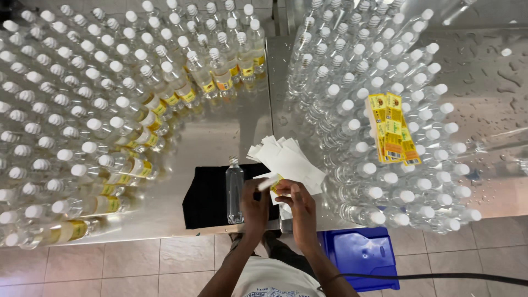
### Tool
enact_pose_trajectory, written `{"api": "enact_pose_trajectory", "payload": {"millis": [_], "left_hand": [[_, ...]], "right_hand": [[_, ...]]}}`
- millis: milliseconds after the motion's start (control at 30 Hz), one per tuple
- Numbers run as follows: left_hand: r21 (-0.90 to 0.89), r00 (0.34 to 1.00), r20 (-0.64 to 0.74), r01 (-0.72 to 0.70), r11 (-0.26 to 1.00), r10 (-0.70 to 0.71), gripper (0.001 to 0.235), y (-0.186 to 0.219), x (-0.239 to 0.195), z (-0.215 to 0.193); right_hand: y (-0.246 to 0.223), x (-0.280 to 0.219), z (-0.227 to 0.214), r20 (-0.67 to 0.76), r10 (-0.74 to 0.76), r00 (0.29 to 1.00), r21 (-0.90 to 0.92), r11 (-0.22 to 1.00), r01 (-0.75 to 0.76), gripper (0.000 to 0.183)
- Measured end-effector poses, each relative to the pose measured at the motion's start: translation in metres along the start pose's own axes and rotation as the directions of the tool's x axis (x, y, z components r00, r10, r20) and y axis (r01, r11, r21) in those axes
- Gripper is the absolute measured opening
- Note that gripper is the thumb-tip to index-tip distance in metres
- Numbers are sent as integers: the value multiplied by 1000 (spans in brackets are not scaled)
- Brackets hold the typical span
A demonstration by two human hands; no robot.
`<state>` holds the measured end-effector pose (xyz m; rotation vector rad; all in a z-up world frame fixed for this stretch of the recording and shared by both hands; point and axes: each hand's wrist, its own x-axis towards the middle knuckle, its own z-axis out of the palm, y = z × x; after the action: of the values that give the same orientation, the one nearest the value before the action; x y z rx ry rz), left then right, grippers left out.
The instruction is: The person repeatedly picks up clear plastic bottles from a large group on a metal table, applies a yellow label to each one, and places the labeled bottle into a separate group. The process is continuous and repetitive throughout the video.
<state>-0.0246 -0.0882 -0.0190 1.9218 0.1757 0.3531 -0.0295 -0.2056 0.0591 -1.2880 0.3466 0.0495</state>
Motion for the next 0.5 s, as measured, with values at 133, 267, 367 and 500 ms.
{"api": "enact_pose_trajectory", "payload": {"millis": [133,267,367,500], "left_hand": [[-405,741,12,618,674,-672,28,-8,13,-34],[-609,679,89,616,500,-728,22,-19,0,-63],[-676,624,129,624,393,-770,22,-39,-15,-72],[-609,607,144,677,413,-782,27,-51,-27,-90]], "right_hand": [[30,-9,11,147,55,988,-99,994,-40,51],[88,-14,21,112,438,892,-124,897,-425,51],[126,-8,28,81,495,865,210,840,-500,38],[154,-7,38,-159,454,877,162,888,-430,36]]}}
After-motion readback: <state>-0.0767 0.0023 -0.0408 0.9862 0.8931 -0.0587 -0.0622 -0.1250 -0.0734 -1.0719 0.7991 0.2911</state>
